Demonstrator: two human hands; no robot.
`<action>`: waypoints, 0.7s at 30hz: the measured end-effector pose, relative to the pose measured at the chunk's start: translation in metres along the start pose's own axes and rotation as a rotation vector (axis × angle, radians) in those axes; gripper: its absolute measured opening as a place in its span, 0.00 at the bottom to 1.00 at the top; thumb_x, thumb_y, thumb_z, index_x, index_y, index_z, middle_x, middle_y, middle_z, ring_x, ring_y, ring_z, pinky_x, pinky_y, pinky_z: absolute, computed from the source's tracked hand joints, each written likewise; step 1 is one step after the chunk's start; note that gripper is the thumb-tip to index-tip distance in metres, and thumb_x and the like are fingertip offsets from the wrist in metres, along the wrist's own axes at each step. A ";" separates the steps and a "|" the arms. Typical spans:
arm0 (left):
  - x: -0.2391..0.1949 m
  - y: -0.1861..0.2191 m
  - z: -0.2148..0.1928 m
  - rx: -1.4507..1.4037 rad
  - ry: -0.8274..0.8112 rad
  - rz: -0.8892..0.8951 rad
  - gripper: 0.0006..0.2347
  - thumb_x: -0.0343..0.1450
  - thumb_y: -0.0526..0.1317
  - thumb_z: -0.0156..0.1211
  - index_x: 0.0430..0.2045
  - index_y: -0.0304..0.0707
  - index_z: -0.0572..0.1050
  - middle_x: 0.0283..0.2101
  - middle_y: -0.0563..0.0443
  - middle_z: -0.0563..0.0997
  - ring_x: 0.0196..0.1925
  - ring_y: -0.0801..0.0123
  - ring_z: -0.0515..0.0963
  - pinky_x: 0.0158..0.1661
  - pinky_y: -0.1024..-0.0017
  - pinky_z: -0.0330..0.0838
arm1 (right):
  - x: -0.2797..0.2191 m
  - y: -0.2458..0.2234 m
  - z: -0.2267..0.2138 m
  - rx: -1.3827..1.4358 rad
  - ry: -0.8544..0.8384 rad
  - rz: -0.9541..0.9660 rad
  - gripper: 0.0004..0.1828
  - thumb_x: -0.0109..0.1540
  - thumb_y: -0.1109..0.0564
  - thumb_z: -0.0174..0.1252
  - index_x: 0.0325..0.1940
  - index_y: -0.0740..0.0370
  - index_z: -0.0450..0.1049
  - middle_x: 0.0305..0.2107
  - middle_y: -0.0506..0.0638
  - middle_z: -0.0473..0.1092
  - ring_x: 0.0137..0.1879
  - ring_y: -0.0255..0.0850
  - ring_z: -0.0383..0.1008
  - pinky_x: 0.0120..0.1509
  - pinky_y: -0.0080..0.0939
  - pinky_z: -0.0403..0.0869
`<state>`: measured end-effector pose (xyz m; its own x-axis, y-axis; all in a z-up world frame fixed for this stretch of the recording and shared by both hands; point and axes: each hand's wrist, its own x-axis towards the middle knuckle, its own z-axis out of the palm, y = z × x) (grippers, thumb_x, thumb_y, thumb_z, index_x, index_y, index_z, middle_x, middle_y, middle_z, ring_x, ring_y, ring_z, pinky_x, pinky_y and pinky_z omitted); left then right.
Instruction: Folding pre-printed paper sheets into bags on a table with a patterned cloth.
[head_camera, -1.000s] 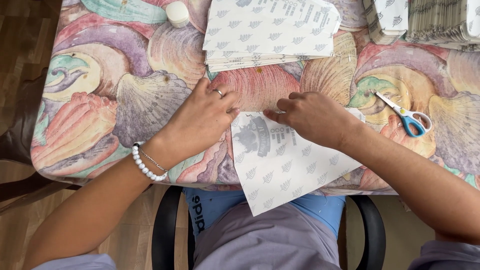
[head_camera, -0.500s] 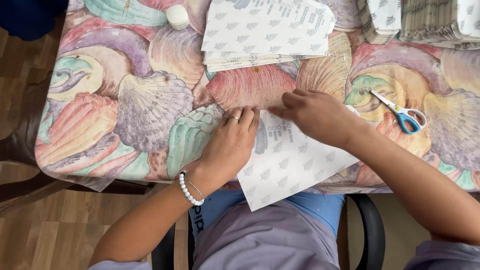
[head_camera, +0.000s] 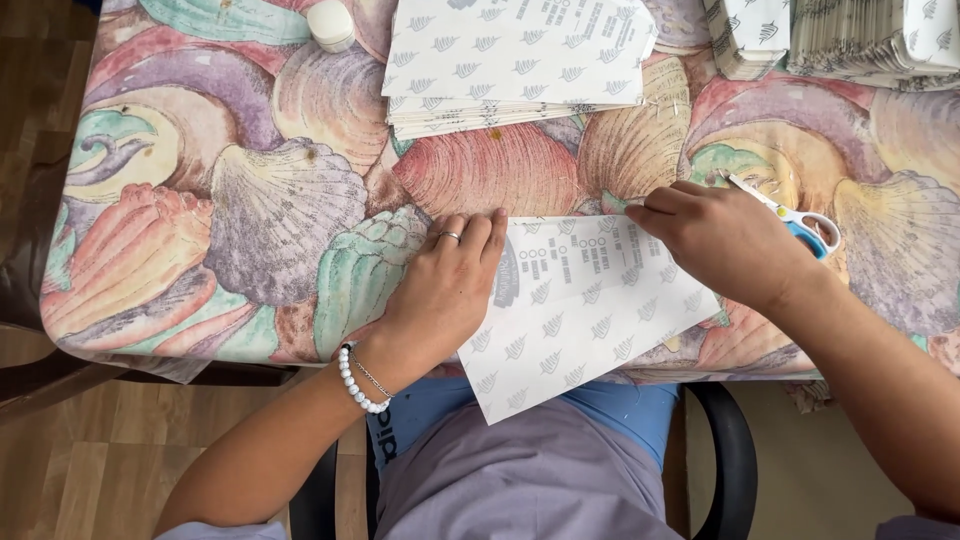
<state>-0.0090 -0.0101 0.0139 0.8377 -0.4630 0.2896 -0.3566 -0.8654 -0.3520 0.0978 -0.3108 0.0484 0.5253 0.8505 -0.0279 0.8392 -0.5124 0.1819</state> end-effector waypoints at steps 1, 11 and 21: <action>0.000 0.000 0.001 -0.001 -0.002 0.000 0.23 0.70 0.34 0.49 0.63 0.36 0.68 0.44 0.53 0.72 0.43 0.66 0.71 0.39 0.78 0.74 | 0.000 -0.001 -0.001 0.002 -0.001 -0.001 0.25 0.58 0.74 0.57 0.57 0.57 0.78 0.38 0.44 0.76 0.40 0.39 0.78 0.31 0.40 0.83; -0.001 0.000 0.001 0.007 -0.014 0.003 0.25 0.71 0.34 0.49 0.68 0.37 0.65 0.44 0.53 0.71 0.46 0.62 0.71 0.43 0.77 0.76 | 0.017 0.006 -0.020 0.175 -0.254 0.160 0.22 0.66 0.63 0.51 0.63 0.47 0.74 0.40 0.44 0.77 0.35 0.45 0.82 0.33 0.47 0.86; -0.001 -0.003 -0.005 -0.111 -0.055 -0.026 0.29 0.69 0.34 0.50 0.70 0.46 0.62 0.47 0.50 0.69 0.51 0.58 0.70 0.52 0.70 0.72 | -0.010 -0.007 0.007 -0.236 -0.067 -0.057 0.37 0.59 0.69 0.55 0.72 0.50 0.66 0.32 0.40 0.67 0.35 0.35 0.69 0.28 0.36 0.79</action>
<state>-0.0109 -0.0082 0.0190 0.8677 -0.4315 0.2467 -0.3756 -0.8944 -0.2429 0.0879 -0.3170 0.0405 0.4925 0.8635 -0.1087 0.8160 -0.4147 0.4027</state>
